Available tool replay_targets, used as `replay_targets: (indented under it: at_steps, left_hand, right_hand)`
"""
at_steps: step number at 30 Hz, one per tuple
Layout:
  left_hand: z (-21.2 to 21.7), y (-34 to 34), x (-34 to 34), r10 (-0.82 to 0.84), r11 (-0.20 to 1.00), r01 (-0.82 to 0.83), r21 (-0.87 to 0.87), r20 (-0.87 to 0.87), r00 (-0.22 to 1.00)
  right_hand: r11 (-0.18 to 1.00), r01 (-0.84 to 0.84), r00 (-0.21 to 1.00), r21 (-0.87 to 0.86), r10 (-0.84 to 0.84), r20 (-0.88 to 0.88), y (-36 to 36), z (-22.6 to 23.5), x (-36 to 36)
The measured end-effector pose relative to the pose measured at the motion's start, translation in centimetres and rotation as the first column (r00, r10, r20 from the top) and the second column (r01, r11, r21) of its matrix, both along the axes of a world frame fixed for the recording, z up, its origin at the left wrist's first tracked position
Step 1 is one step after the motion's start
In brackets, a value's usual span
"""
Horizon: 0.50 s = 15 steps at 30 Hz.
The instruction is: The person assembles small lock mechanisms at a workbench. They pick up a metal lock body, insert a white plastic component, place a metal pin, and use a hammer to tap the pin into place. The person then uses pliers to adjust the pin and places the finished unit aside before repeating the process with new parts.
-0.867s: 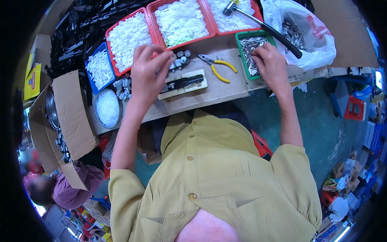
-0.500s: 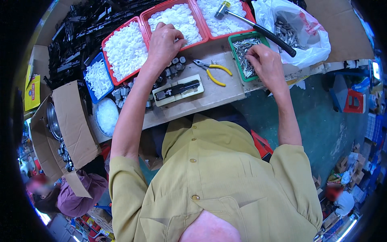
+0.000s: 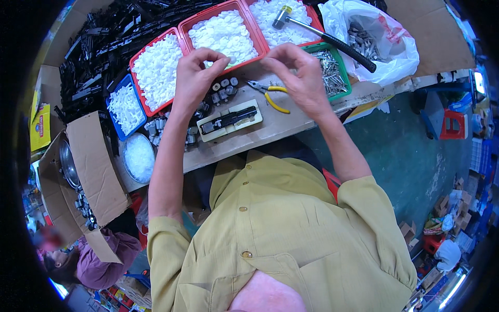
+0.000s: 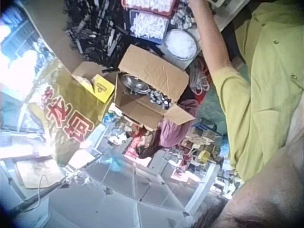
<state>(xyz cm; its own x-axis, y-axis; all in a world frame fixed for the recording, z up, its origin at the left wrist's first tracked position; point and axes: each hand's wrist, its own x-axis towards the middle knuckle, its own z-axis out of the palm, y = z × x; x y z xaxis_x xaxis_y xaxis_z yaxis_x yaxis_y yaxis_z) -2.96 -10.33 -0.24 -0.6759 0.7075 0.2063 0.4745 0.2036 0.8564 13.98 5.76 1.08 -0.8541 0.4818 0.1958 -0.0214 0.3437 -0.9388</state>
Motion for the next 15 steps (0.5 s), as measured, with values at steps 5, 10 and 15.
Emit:
replay_targets:
  at_steps: [5, 10, 15]
  left_hand:
    - [1.9, -1.6, 3.3, -0.007, 0.993, -0.062, 0.102, 0.570, 0.821]
    - [2.2, -2.3, 5.1, -0.002, 0.980, -0.130, 0.151, 0.662, 0.750]
    - [2.1, -2.4, 5.7, -0.010, 0.973, -0.147, 0.176, 0.673, 0.740]
  right_hand:
    - [0.975, -0.113, 0.977, -0.192, 0.074, -0.201, -2.9, 0.2, -2.1]
    - [0.995, -0.103, 0.982, 0.013, 0.103, -0.156, -3.6, 0.2, -1.9]
    - [0.985, -0.067, 0.981, 0.157, 0.093, -0.169, -4.0, 0.5, -1.4]
